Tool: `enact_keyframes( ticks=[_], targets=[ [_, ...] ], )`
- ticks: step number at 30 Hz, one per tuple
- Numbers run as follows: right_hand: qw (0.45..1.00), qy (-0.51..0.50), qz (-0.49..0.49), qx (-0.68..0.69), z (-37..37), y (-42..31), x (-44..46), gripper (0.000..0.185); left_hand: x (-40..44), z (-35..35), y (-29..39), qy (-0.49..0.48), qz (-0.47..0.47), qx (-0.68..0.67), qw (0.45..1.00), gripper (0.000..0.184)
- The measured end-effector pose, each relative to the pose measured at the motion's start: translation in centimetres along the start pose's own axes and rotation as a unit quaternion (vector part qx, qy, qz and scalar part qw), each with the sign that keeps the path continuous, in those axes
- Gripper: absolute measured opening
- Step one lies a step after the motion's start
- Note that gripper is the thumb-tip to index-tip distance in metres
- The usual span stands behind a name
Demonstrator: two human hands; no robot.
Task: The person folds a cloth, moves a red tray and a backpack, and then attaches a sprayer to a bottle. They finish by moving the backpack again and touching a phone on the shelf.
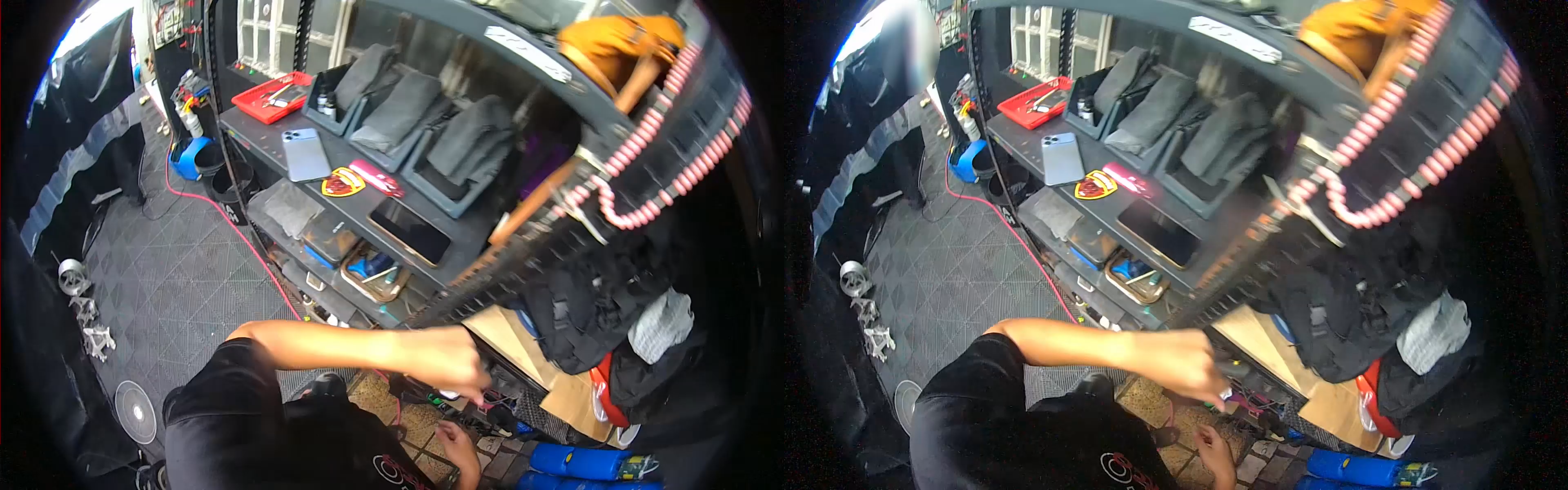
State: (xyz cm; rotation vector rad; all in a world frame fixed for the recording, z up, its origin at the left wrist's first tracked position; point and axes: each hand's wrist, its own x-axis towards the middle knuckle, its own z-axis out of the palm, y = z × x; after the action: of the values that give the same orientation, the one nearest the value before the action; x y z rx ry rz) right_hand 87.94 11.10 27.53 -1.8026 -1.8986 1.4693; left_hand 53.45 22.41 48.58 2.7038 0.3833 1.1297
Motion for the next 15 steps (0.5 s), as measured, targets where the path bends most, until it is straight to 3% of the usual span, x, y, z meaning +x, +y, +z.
enact_keyframes(
  ticks=[2, 3, 4, 5, 7, 8, 9, 11, 13, 15],
  targets=[
    [0.999, 0.0, 0.01, 0.05, 2.7, 0.4, 0.1, 0.044, -4.9, -4.7, -1.1, 0.082, -0.109, -0.006, 0.991, 0.04],
    [0.997, 0.001, 0.013, 0.077, 3.8, 0.2, 0.2, 0.045, -6.7, -7.9, -1.7, 0.129, -0.138, 0.054, 0.981, 0.034],
    [0.997, -0.02, 0.071, -0.016, 4.1, -0.7, -0.1, 0.048, -8.8, -10.3, -2.3, 0.158, -0.235, 0.115, 0.952, 0.031],
    [0.996, -0.026, 0.083, -0.037, 4.7, -0.6, -0.3, 0.05, -10.5, -12.7, -3.7, 0.199, -0.259, 0.214, 0.921, 0.029],
    [0.991, -0.034, 0.102, -0.079, 5.8, 0.4, -0.6, 0.053, -14.4, -17.8, -4.9, 0.166, -0.359, 0.368, 0.841, 0.022],
    [0.983, -0.046, 0.121, -0.13, 6.1, -0.4, -0.6, 0.058, -16.1, -20.1, -5.1, 0.132, -0.422, 0.357, 0.823, 0.032],
    [0.984, -0.044, 0.14, -0.105, 6.6, -1.4, -0.5, 0.057, -17.8, -21.3, -5.4, 0.127, -0.431, 0.401, 0.798, 0.049],
    [0.982, -0.044, 0.174, -0.059, 7.6, -3.2, 0.0, 0.056, -23.0, -20.9, -7.5, 0.099, -0.492, 0.443, 0.743, 0.061],
    [0.988, -0.035, 0.127, -0.081, 8.3, -2.5, 0.6, 0.055, -24.2, -20.1, -9.0, 0.158, -0.486, 0.429, 0.745, 0.061],
    [0.989, -0.035, 0.117, -0.087, 9.0, -2.5, 1.6, 0.053, -23.3, -18.2, -10.1, 0.235, -0.502, 0.448, 0.701, 0.058]
  ],
)
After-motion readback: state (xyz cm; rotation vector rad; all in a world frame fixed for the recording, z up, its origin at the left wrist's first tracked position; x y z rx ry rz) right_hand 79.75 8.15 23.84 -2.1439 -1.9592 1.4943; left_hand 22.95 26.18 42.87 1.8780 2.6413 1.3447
